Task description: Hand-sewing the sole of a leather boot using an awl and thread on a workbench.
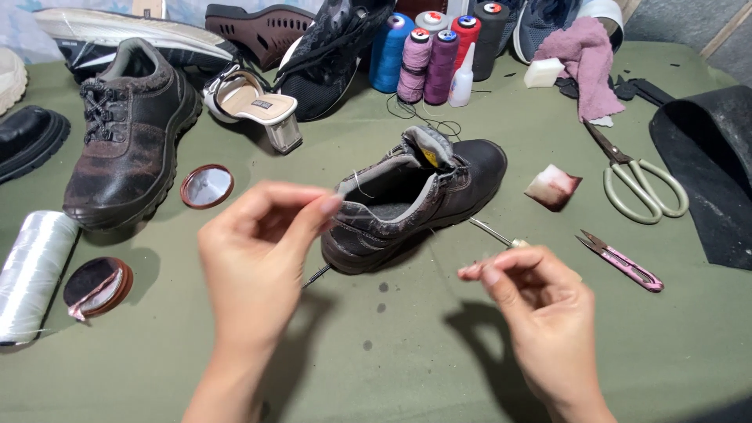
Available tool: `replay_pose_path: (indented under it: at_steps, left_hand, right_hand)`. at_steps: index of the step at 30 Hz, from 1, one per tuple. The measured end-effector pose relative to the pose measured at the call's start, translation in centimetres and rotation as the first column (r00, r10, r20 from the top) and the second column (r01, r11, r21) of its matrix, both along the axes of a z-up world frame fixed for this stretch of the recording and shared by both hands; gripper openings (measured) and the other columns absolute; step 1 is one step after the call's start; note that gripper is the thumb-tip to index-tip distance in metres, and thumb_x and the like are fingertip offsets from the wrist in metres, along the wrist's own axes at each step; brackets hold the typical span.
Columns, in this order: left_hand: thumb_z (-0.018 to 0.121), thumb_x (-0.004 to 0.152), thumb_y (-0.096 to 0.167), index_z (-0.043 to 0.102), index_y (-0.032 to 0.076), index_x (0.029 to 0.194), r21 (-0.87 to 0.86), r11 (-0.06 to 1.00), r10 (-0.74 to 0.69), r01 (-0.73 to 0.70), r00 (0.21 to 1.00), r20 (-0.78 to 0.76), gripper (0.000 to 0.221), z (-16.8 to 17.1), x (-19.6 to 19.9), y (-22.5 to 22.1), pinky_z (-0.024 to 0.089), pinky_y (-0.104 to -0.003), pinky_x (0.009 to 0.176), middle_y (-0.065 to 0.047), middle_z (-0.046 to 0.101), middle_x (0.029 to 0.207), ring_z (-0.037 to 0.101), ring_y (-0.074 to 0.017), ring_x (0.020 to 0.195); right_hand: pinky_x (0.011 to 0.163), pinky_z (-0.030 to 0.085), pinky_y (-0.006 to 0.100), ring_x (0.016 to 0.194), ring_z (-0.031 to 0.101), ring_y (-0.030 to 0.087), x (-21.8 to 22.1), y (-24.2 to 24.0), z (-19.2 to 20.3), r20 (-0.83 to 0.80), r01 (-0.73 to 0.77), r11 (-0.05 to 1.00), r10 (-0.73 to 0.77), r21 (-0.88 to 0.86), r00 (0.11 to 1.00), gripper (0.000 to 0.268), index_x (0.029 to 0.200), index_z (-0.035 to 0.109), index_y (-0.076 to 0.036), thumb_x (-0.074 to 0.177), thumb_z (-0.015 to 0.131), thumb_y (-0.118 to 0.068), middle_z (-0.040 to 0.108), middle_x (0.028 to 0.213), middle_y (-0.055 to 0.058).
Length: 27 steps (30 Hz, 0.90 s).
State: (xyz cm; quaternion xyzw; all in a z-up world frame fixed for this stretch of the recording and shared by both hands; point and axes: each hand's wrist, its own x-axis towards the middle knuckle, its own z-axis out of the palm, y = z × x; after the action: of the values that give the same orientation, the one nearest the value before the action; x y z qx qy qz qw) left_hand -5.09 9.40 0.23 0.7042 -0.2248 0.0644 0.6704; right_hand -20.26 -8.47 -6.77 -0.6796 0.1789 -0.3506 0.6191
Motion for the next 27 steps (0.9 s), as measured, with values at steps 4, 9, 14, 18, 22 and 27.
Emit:
replay_pose_path:
  at_steps: [4,9,14,18,22,27]
  left_hand:
    - [0.082,0.087,0.011,0.078,0.005,0.090,0.153,0.978,0.170,-0.145,0.971,-0.166,0.008,-2.0,0.2,2.4,0.056,-0.020,0.065,-0.004,0.076,0.076,0.070,-0.0100,0.065]
    - [0.081,0.087,0.011,0.083,0.005,0.092,0.387,0.919,0.244,-0.077,0.882,-0.403,0.008,-4.3,0.4,4.2,0.059,-0.024,0.067,-0.007,0.077,0.075,0.070,-0.0140,0.064]
    - [0.082,0.081,0.030,0.073,0.023,0.116,0.734,0.618,0.275,-0.284,0.952,0.136,0.037,-5.7,-0.4,6.2,0.049,-0.034,0.091,0.006,0.074,0.111,0.070,-0.0158,0.093]
    - [0.081,0.085,0.025,0.073,0.016,0.106,0.464,0.812,0.063,-0.354,0.843,0.534,0.025,-3.7,-2.8,3.4,0.045,-0.042,0.104,-0.009,0.068,0.126,0.061,-0.0279,0.118]
    - [0.083,0.084,0.029,0.060,0.010,0.065,0.394,0.897,-0.038,-0.200,0.854,0.519,0.036,-4.4,-2.5,-1.1,0.047,-0.042,0.095,-0.013,0.071,0.110,0.062,-0.0308,0.111]
    - [0.091,0.072,0.008,0.055,0.004,0.107,0.525,0.849,-0.190,-0.059,0.893,0.408,0.051,-5.7,-0.3,-5.8,0.050,-0.040,0.084,-0.011,0.058,0.112,0.059,-0.0315,0.105]
  right_hand:
    - [0.085,0.063,0.029,0.088,0.082,0.018,-1.7,-0.2,-2.6,-0.081,-0.090,0.996,0.091,0.010,0.993,0.004,0.090,0.072,-0.002,0.088,0.073,-0.006,0.085,0.087,0.014]
    - [0.083,0.060,0.023,0.082,0.080,0.007,-4.1,-0.9,-4.4,-0.339,-0.239,0.953,0.166,-0.184,0.926,0.010,0.087,0.086,-0.011,0.081,0.083,-0.019,0.089,0.085,-0.002]
    - [0.104,0.050,0.035,0.107,0.080,0.014,-6.2,-3.1,-4.0,-0.302,-0.406,0.839,0.307,-0.362,0.903,0.017,0.098,0.085,-0.016,0.083,0.082,-0.023,0.087,0.107,0.001]
    - [0.106,0.049,0.032,0.113,0.075,0.014,-6.0,-4.9,-2.8,-0.343,-0.179,0.907,0.042,-0.380,0.938,0.018,0.095,0.087,-0.015,0.085,0.074,-0.021,0.084,0.117,0.002]
    - [0.104,0.045,0.026,0.115,0.073,0.008,-4.3,-6.1,-2.3,-0.438,-0.017,0.913,-0.179,-0.407,0.881,0.029,0.081,0.088,-0.013,0.093,0.066,-0.028,0.084,0.113,-0.005]
    - [0.103,0.054,0.029,0.103,0.074,0.013,-2.0,-7.1,-3.5,-0.454,0.045,0.878,-0.290,-0.477,0.842,0.022,0.098,0.079,-0.018,0.078,0.085,-0.022,0.072,0.125,-0.002]
